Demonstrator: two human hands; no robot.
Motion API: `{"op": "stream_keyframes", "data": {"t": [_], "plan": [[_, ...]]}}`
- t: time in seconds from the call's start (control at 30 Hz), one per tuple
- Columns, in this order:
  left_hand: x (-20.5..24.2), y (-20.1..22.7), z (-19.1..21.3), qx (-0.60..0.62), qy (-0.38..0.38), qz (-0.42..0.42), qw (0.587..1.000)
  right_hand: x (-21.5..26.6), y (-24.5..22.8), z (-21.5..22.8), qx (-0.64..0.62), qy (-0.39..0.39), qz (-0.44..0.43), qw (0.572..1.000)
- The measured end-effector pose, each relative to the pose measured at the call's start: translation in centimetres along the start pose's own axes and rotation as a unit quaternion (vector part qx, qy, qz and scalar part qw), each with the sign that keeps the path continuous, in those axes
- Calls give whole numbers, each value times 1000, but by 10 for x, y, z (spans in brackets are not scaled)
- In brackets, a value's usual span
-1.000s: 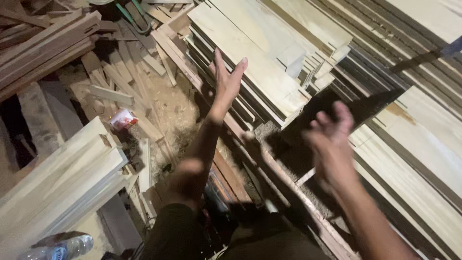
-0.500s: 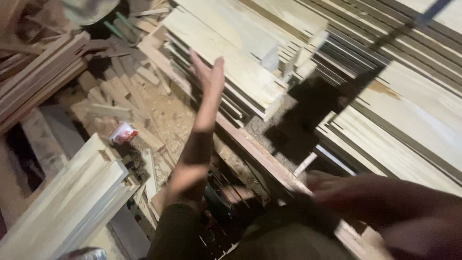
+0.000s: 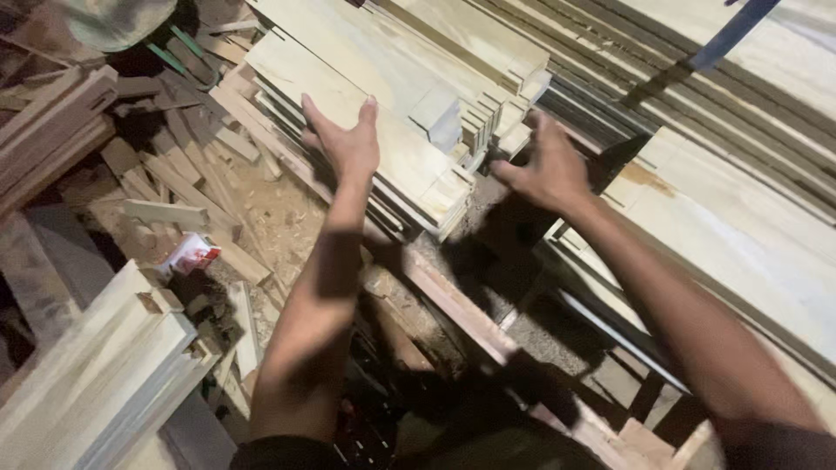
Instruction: The person uses a circular saw to cut wooden planks in a workshop. They adjust the saw, pick up planks from a stack, cut them, and place the cut pieces back onto the stack.
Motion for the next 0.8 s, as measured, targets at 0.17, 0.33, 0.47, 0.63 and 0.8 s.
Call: {"op": "stream_keyframes", "data": {"t": [0.17, 0.33, 0.47, 0.63, 0.8], "plan": [[-1, -2, -3, -35, 9, -23, 999, -62, 15, -71, -23, 44, 56, 997], [2, 2, -2, -20, 34, -48, 998, -79, 21, -78, -79, 79, 85, 990], [3, -1, -1, -27, 33, -34, 998, -89, 52, -85, -171, -6, -94, 981], [1, 3, 2, -31, 48, -37, 998, -59, 91, -77, -381, -9, -309, 871], [6, 1, 3, -21, 44, -36, 998, -22, 110, -64, -412, 17, -410, 814]]}}
Point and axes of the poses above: each hand's wrist, its own x-axis away from the middle knuckle, its own z-axis out of the back of the hand, y = z × x, the point moved 9 cm from there along -x, towards the middle knuckle, and after that the axes turned 10 degrees about y, right-handed, at the moved point
